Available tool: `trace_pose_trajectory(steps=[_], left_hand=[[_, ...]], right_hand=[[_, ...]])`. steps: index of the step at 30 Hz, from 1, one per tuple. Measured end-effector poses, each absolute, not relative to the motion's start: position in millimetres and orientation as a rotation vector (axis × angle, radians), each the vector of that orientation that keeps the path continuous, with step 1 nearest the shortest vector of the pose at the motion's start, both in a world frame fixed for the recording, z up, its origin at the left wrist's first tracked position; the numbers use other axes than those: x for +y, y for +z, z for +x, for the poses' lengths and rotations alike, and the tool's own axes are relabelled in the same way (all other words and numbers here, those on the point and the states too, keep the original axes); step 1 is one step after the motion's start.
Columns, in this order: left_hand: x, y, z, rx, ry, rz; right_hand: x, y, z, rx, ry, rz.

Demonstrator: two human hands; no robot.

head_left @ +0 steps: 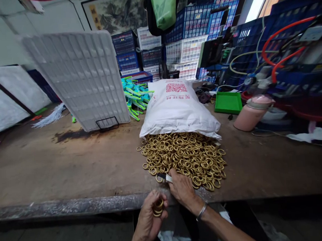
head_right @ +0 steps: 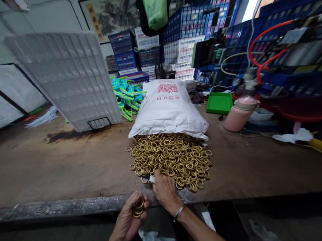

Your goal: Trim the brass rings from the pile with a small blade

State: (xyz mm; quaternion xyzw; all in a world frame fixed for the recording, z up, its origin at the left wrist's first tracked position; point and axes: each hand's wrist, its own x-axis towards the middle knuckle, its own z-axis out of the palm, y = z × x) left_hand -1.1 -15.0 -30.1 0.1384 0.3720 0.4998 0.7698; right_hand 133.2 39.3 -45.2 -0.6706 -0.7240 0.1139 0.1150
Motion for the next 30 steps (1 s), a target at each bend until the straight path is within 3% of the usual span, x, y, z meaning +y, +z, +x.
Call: trace_pose_trajectory(steps=[9,23,30], left_hand=[[-7,-22,14,0.915,1.055,0.496],[-19,-17,22,1.218,1.125,1.243],[-40,-18,26,1.079,0.858,0.872]], right_hand=[[16,-35,143,-1.884,0.653,-1.581],[2,-25,147,-1.644,1.030,-1.488],[-18,-19,149,-1.636,1.022,-1.484]])
